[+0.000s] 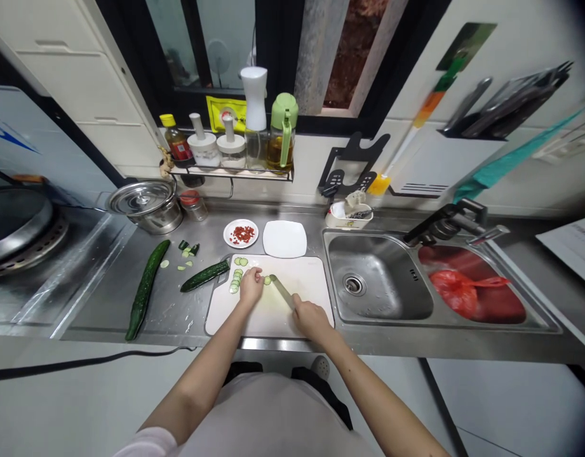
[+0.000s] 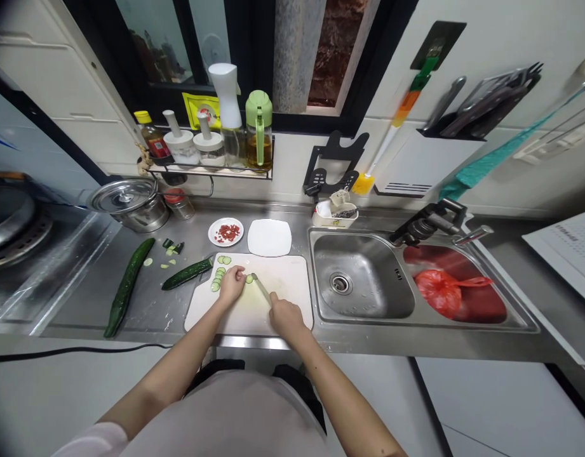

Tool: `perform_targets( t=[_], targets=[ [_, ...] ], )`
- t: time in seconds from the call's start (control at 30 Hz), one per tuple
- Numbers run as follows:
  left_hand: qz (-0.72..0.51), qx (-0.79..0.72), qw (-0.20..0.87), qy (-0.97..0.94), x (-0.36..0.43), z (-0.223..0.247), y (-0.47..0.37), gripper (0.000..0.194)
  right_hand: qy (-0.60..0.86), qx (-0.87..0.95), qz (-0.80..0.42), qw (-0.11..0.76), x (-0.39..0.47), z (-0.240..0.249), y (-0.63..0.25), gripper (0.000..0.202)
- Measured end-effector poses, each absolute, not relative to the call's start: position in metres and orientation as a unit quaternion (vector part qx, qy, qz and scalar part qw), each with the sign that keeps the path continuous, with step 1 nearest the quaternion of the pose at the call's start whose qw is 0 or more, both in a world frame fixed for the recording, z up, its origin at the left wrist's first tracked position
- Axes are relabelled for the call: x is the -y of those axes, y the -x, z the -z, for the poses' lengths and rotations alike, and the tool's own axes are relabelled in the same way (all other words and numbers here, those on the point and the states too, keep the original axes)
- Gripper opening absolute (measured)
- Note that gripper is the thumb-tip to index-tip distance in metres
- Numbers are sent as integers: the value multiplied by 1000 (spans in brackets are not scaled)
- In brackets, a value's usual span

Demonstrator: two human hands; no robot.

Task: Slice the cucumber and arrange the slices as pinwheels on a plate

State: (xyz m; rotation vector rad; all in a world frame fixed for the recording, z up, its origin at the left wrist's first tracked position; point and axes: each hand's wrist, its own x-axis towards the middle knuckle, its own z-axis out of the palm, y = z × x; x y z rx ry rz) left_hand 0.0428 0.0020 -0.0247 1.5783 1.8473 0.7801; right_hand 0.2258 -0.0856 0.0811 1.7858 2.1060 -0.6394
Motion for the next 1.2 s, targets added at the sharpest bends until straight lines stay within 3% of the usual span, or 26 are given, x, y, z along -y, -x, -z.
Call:
perform_targets(
  t=[1.2],
  targets=[
    [-232, -709, 303, -593, -8, 21, -41, 25, -602, -743, 229, 180, 87, -73, -216, 35]
  ],
)
